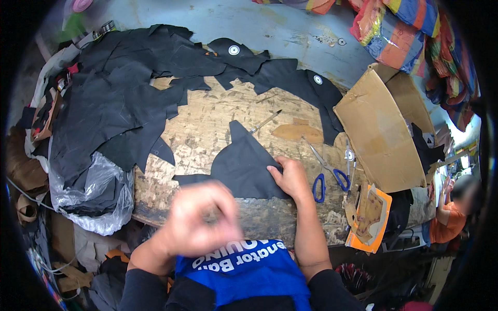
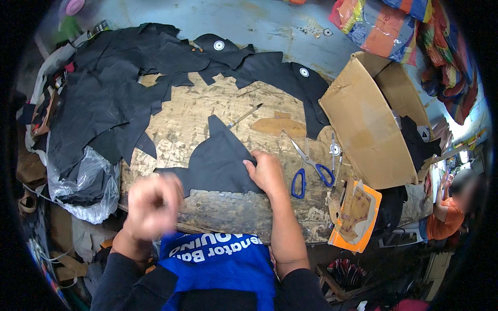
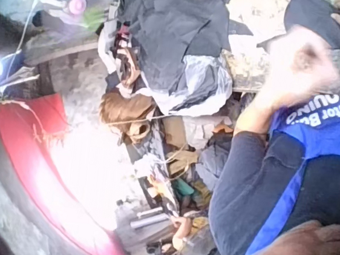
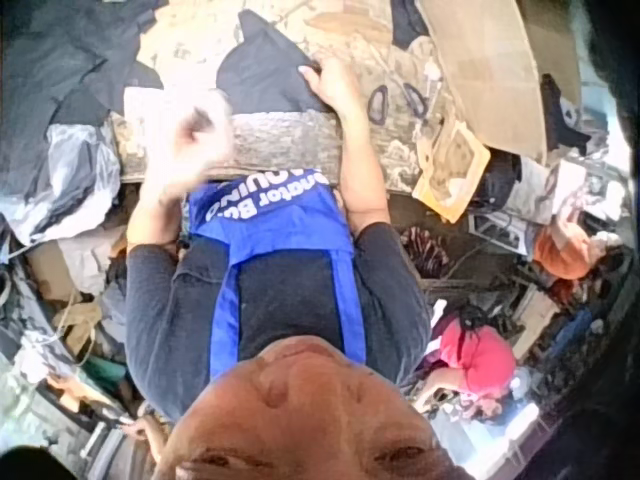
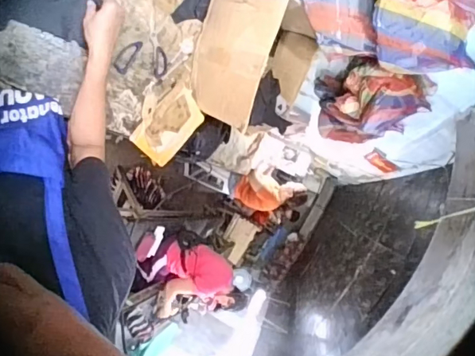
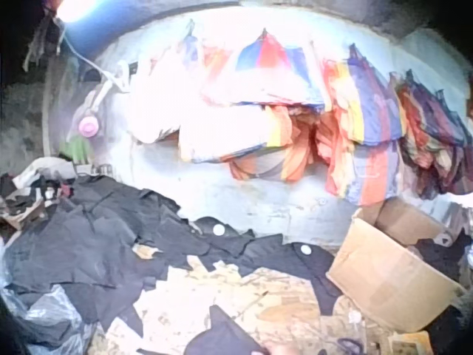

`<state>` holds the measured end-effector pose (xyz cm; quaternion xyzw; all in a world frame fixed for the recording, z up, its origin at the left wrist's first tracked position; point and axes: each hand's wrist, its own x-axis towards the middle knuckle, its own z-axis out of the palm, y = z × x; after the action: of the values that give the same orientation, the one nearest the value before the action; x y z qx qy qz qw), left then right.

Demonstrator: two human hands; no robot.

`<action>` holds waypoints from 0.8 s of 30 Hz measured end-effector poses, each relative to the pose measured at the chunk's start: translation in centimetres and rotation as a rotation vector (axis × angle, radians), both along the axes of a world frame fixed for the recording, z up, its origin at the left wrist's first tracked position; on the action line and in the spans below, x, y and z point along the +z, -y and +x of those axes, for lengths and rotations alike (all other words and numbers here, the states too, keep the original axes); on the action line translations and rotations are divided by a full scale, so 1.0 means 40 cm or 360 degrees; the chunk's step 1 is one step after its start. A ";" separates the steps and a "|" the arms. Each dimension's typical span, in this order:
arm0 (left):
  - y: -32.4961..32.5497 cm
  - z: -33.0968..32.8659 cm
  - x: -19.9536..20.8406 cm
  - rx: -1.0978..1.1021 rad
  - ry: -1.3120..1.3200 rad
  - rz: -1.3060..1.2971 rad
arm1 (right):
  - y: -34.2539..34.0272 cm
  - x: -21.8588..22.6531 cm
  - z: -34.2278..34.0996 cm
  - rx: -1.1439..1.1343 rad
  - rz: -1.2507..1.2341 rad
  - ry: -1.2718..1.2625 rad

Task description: The person marks a black fabric piece using a ruler and pen, then cuts along the marked lines with scissors. They repeat this process for multiple fabric pieces, stacking the cut pieces on the table.

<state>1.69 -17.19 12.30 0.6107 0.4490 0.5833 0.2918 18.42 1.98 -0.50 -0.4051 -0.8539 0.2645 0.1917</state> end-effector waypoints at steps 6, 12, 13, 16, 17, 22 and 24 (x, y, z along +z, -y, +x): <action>-0.066 0.192 0.137 -0.2065 0.0742 0.0607 | 0.000 -0.007 -0.011 -0.0083 0.0041 0.0076; -0.091 0.274 0.208 -0.2582 0.1078 0.0741 | -0.003 -0.008 -0.010 -0.0087 -0.0003 0.0076; -0.106 0.280 0.207 -0.2635 0.1041 0.0837 | -0.002 -0.009 -0.009 -0.0093 -0.0006 0.0094; -0.132 0.279 0.196 -0.2809 0.0963 0.0806 | -0.002 -0.012 -0.011 -0.0094 0.0019 0.0048; -0.138 0.280 0.192 -0.2851 0.0991 0.0782 | -0.003 -0.012 -0.012 -0.0110 0.0025 0.0041; -0.157 0.298 0.170 -0.3054 0.1301 0.0687 | -0.003 -0.013 -0.011 -0.0102 -0.0006 0.0050; -0.185 0.288 0.135 -0.2951 0.0986 0.0586 | -0.003 -0.016 -0.008 -0.0121 -0.0036 0.0062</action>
<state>13.22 -9.80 17.71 0.5765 -0.3995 0.3187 0.6375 18.10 2.12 -1.15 -0.4445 -0.8384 0.2587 0.1803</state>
